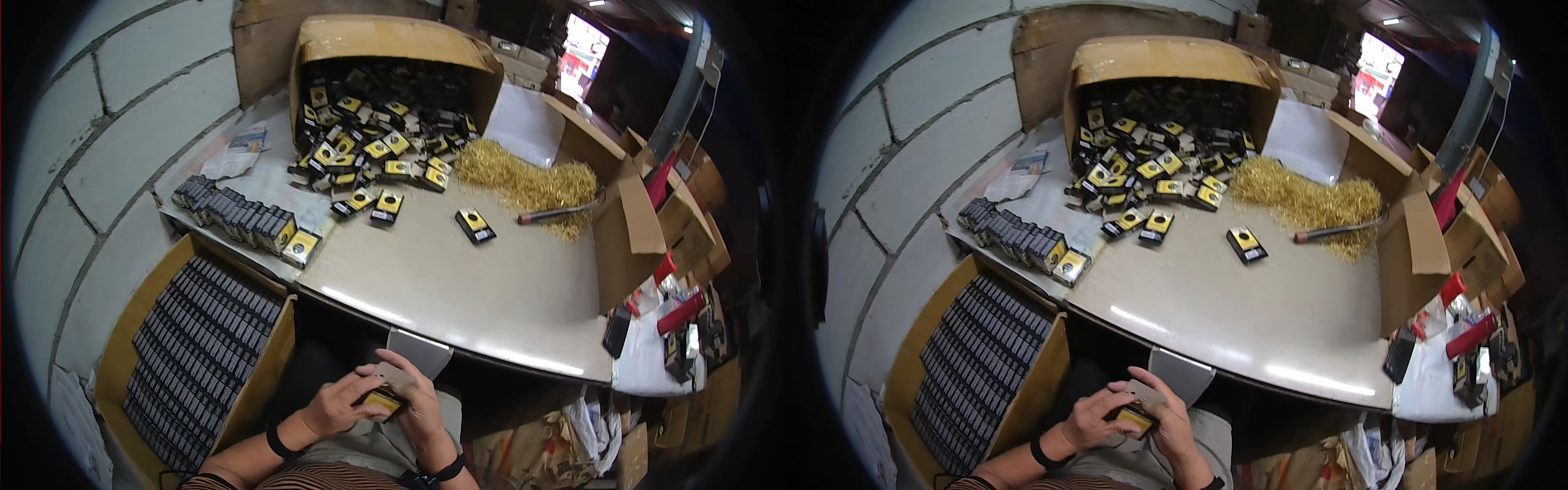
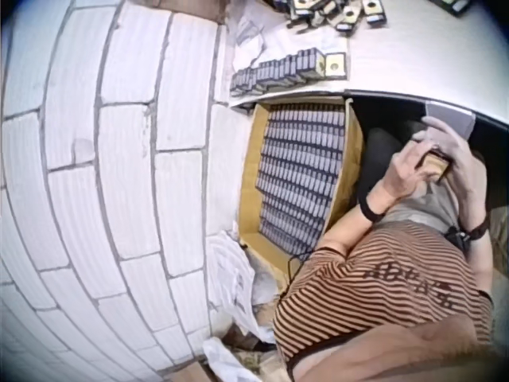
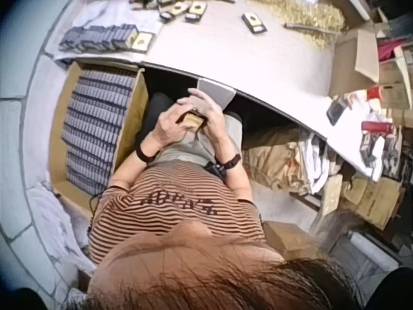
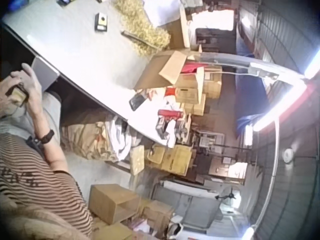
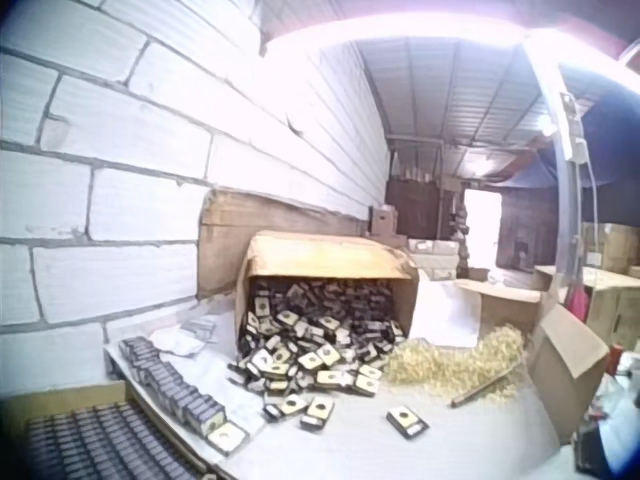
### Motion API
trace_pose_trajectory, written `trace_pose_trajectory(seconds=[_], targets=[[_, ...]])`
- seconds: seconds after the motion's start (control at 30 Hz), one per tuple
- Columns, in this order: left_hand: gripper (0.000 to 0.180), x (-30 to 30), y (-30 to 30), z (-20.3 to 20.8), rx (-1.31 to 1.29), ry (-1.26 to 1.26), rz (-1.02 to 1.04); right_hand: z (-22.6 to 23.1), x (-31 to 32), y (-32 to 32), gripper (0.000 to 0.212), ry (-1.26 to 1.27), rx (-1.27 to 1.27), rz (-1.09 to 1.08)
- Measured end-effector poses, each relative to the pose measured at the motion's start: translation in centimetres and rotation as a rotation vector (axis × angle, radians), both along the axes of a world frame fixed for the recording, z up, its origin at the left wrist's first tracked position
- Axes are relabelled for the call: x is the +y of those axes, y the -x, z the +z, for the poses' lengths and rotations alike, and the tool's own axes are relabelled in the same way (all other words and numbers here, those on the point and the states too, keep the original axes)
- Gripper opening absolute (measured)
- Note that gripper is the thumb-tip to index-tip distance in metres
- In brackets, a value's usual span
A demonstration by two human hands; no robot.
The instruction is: Packing small product boxes into a larger shipping container and organizing packing materials.
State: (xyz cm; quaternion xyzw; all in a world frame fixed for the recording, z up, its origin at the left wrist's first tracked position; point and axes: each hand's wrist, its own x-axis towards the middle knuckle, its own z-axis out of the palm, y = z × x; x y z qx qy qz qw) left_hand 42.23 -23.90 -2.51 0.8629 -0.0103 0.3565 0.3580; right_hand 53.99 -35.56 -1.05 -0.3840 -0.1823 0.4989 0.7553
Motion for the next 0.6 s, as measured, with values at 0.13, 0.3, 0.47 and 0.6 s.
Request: trace_pose_trajectory(seconds=[0.13, 0.3, 0.47, 0.6], targets=[[0.045, 0.3, 0.4, -1.1, 0.087, 0.174, 0.041, -0.5, 0.0, 0.5, 0.032, 0.197, -0.167, -0.087], [0.052, -0.4, 0.5, -1.2, 0.108, 0.487, 0.042, -2.3, -0.8, 0.5, 0.020, 0.072, -0.092, -0.138], [0.066, 0.2, 0.5, -1.0, 0.249, 0.484, 0.065, -1.4, -0.8, 1.0, 0.015, 0.196, -0.450, -0.240], [0.069, -0.2, 0.4, -0.5, 0.206, 0.380, 0.050, -2.6, -1.2, -0.1, 0.016, 0.310, -0.418, -0.188]])
